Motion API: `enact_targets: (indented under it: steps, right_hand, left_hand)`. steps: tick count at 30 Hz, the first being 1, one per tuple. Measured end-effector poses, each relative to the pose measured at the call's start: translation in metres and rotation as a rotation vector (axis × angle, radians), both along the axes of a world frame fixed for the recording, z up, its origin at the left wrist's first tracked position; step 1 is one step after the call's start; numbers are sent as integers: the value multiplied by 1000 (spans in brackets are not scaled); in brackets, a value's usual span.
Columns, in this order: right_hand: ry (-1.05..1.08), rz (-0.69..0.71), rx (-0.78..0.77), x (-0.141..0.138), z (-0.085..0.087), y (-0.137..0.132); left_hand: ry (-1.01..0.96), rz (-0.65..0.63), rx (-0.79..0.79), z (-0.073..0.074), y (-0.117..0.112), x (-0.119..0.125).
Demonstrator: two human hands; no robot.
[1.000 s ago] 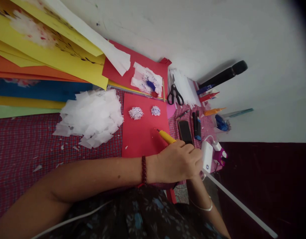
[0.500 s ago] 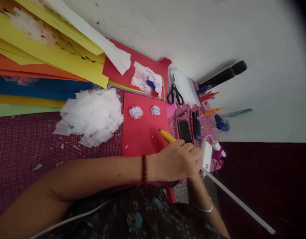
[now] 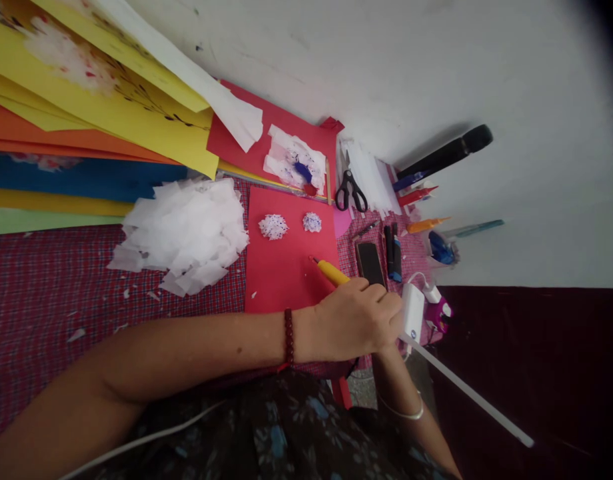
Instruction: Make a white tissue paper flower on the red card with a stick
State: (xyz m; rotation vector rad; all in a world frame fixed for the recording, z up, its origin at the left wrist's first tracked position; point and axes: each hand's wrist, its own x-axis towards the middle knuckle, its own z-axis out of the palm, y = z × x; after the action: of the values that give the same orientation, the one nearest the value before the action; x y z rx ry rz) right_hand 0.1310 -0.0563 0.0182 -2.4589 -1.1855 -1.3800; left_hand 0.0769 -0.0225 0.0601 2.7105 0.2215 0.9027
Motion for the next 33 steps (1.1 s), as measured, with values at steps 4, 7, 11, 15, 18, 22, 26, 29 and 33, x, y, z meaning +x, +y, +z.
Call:
enact_targets:
  steps: [4, 7, 11, 15, 18, 22, 26, 29, 33]
  right_hand:
    - [23, -32, -16, -1, 3, -2]
    - [32, -21, -70, -1, 4, -3]
    - [36, -9, -60, -2, 5, -2]
    - [42, -47, -98, -4, 8, -3]
    - [97, -40, -169, -4, 10, -6]
    - [84, -49, -129, -5, 8, -3]
    - [-37, -83, -31, -5, 5, 0]
    - [17, -49, -73, -2, 5, -4]
    - [94, -13, -145, -4, 8, -5]
  left_hand:
    - [40, 6, -10, 3, 1, -1]
    - [48, 8, -28, 3, 1, -1]
    - [22, -14, -40, 2, 1, -1]
    - [40, -16, -35, 4, 2, -2]
    - [82, -1, -48, 6, 3, -3]
    - [48, 4, -37, 4, 2, -2]
    - [75, -21, -44, 6, 2, -3]
    - [123, -54, -66, 9, 2, -4]
    - [141, -38, -75, 9, 2, -3]
